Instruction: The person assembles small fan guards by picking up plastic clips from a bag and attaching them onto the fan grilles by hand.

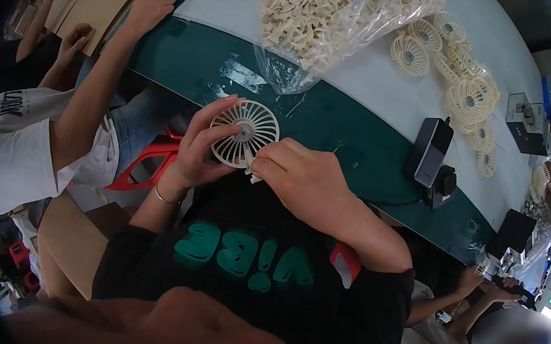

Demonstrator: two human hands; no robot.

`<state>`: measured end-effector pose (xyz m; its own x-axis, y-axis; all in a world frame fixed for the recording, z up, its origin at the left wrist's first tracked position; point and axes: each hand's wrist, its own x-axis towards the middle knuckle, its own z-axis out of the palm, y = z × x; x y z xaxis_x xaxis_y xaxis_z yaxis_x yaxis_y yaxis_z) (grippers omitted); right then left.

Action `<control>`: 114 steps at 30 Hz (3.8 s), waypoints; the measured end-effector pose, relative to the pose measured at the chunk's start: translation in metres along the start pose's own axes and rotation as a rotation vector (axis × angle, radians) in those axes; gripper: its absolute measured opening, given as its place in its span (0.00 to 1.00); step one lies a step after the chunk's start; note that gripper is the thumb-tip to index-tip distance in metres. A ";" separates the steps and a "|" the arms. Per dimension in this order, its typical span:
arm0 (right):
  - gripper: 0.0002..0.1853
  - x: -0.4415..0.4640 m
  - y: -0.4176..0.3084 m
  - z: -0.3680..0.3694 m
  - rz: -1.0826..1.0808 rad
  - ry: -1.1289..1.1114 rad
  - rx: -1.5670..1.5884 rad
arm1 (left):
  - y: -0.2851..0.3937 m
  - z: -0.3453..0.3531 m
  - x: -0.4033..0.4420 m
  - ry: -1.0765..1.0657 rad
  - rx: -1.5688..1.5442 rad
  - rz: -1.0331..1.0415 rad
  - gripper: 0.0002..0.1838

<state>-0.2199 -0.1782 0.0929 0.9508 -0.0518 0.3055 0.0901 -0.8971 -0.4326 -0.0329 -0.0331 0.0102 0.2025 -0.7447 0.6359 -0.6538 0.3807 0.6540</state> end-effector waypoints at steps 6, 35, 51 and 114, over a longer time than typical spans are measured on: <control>0.07 0.001 -0.007 -0.004 0.037 -0.076 -0.009 | 0.005 0.003 0.000 -0.015 -0.024 0.056 0.35; 0.04 0.007 -0.005 -0.012 0.180 -0.245 0.189 | 0.002 0.012 -0.008 -0.087 -0.343 -0.023 0.40; 0.04 -0.001 -0.012 -0.008 0.221 -0.183 0.295 | 0.001 0.024 -0.017 -0.019 -0.507 0.033 0.53; 0.18 -0.005 0.022 0.023 -0.070 0.285 -0.085 | 0.050 0.014 0.004 0.063 -0.020 -0.243 0.10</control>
<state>-0.2163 -0.1871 0.0623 0.8206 -0.0989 0.5629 0.1157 -0.9358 -0.3330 -0.0744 -0.0246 0.0396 0.3972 -0.7806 0.4826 -0.5658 0.2057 0.7985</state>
